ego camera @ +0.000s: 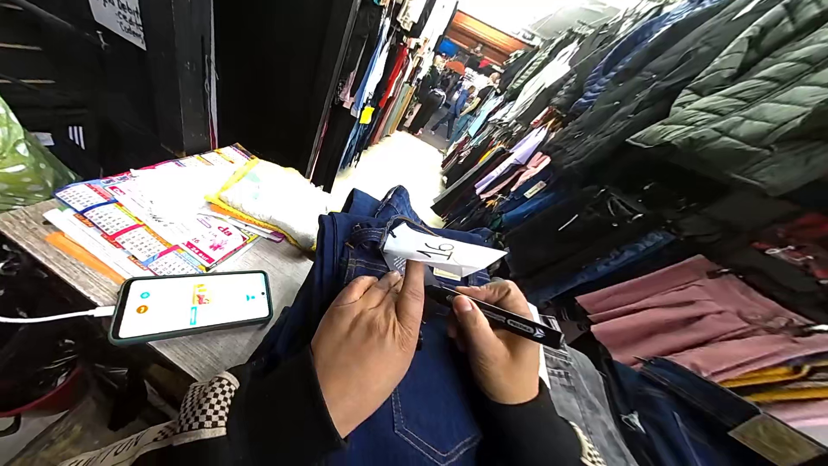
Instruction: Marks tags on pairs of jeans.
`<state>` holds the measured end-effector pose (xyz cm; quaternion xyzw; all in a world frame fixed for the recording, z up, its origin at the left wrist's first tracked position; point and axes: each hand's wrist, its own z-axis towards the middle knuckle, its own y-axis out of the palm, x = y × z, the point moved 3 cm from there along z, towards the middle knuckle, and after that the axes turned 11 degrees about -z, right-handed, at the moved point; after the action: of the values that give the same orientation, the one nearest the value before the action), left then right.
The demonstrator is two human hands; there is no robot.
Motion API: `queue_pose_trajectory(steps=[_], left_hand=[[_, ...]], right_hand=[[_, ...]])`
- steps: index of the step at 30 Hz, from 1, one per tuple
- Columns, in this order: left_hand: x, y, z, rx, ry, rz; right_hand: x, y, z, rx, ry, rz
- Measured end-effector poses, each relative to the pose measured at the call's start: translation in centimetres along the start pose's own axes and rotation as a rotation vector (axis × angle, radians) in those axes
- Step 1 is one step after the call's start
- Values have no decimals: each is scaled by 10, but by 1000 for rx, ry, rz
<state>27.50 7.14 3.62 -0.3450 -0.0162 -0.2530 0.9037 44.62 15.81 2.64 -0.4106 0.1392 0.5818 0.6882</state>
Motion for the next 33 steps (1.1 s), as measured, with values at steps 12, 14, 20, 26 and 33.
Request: queue_pose_trajectory(steps=[12, 14, 20, 26, 33], left_hand=[[0, 0, 2, -4, -10, 12], [0, 0, 1, -4, -9, 8], [0, 1, 1, 2, -3, 15], [0, 1, 1, -6, -3, -5], [0, 1, 0, 0, 0, 2]], right_hand=[[7, -9, -3, 63, -15, -28], [6, -9, -4, 68, -13, -14], [4, -10, -6, 61, -32, 37], [6, -8, -5, 83, -15, -8], [3, -8, -2, 131, -20, 27]])
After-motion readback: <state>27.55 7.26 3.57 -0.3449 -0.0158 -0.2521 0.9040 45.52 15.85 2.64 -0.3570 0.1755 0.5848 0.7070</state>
